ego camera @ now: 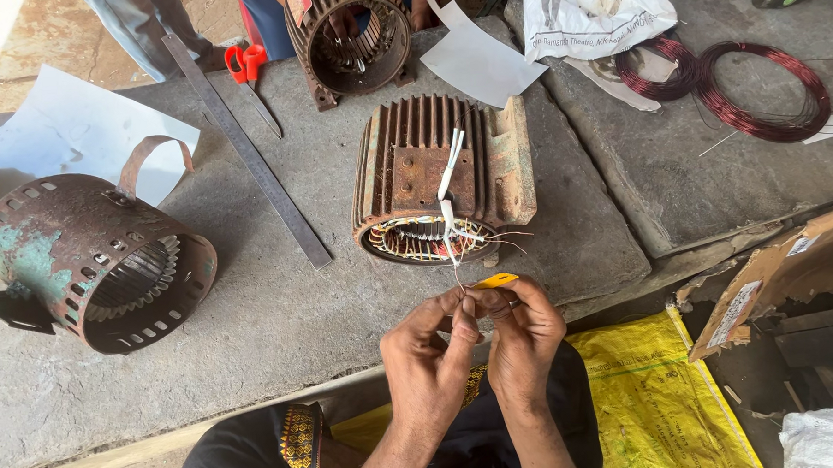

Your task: The person uses a yellow utility knife to strip the insulation from wires connected to a motor stator. They repeatedly cut and peel the wire coating to expose the copper strands.

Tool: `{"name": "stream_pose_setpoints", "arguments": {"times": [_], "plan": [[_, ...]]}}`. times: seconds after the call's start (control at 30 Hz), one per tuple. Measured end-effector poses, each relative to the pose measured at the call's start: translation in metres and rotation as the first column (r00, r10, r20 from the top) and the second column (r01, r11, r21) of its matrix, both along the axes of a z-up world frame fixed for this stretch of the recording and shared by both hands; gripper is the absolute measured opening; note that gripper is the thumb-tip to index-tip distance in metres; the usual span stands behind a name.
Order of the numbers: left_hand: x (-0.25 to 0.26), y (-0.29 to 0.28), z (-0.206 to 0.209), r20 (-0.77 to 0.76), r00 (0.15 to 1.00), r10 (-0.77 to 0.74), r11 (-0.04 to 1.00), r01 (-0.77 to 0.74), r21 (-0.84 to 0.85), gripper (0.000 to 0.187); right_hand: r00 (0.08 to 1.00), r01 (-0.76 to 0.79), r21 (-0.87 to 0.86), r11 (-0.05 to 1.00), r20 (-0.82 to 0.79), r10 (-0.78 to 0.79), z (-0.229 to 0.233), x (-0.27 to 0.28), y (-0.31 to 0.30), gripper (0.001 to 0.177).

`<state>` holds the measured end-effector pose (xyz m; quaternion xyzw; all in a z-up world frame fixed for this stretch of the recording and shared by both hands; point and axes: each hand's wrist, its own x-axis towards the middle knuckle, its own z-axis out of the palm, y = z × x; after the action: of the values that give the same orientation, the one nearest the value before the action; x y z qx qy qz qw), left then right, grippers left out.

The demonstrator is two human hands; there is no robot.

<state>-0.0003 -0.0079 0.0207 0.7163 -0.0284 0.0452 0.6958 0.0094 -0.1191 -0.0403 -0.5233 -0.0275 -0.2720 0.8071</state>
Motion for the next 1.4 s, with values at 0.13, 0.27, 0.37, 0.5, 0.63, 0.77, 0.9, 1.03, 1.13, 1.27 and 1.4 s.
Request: {"name": "stream_pose_setpoints", "arguments": {"times": [0.13, 0.27, 0.37, 0.5, 0.63, 0.77, 0.9, 1.03, 1.13, 1.27, 1.4], "plan": [[-0.002, 0.01, 0.001, 0.164, 0.985, 0.043, 0.974, -0.077, 0.211, 0.026, 0.998, 0.017, -0.085, 0.996, 0.061, -0.012, 0.006, 0.013, 0.004, 0.012], [0.002, 0.015, 0.001, 0.262, 0.965, -0.003, 0.982, -0.047, 0.185, 0.024, 0.999, -0.018, -0.06, 0.998, 0.044, 0.021, 0.011, 0.02, 0.006, 0.012], [0.004, 0.018, -0.001, 0.248, 0.968, -0.03, 0.979, -0.022, 0.204, 0.025, 1.0, -0.007, -0.064, 0.998, 0.028, 0.009, 0.011, 0.023, 0.007, 0.013], [0.004, 0.021, -0.003, 0.25, 0.968, -0.016, 0.978, -0.037, 0.206, 0.025, 0.993, -0.023, -0.181, 0.983, 0.113, 0.044, 0.008, 0.028, 0.004, 0.013], [0.006, 0.019, -0.007, 0.186, 0.982, -0.025, 0.986, -0.007, 0.164, 0.023, 0.989, -0.034, -0.192, 0.981, 0.137, 0.061, 0.009, 0.032, 0.003, 0.014], [0.004, 0.017, -0.01, 0.214, 0.977, -0.011, 0.995, -0.011, 0.103, 0.022, 0.996, 0.035, -0.29, 0.956, 0.083, -0.011, 0.011, 0.028, 0.002, 0.015], [0.003, 0.018, -0.011, 0.229, 0.973, -0.016, 0.992, -0.013, 0.122, 0.026, 0.992, -0.057, -0.166, 0.984, 0.103, 0.075, 0.011, 0.022, 0.002, 0.018], [0.005, 0.017, -0.011, 0.197, 0.98, -0.022, 0.992, -0.003, 0.127, 0.025, 0.993, -0.056, -0.077, 0.995, 0.095, 0.064, 0.01, 0.024, 0.009, 0.021], [0.006, 0.019, -0.009, 0.176, 0.984, -0.004, 0.984, -0.028, 0.175, 0.026, 0.977, -0.104, -0.108, 0.989, 0.174, 0.122, 0.012, 0.025, 0.011, 0.022], [0.003, 0.018, -0.015, 0.208, 0.978, -0.002, 0.991, -0.026, 0.135, 0.023, 0.991, -0.084, 0.026, 0.996, 0.109, 0.08, 0.009, 0.03, 0.015, 0.025], [0.006, 0.017, -0.007, 0.315, 0.949, 0.007, 0.996, -0.036, 0.087, 0.025, 0.983, -0.085, -0.03, 0.996, 0.163, 0.088, 0.02, 0.023, 0.018, 0.026]]}}
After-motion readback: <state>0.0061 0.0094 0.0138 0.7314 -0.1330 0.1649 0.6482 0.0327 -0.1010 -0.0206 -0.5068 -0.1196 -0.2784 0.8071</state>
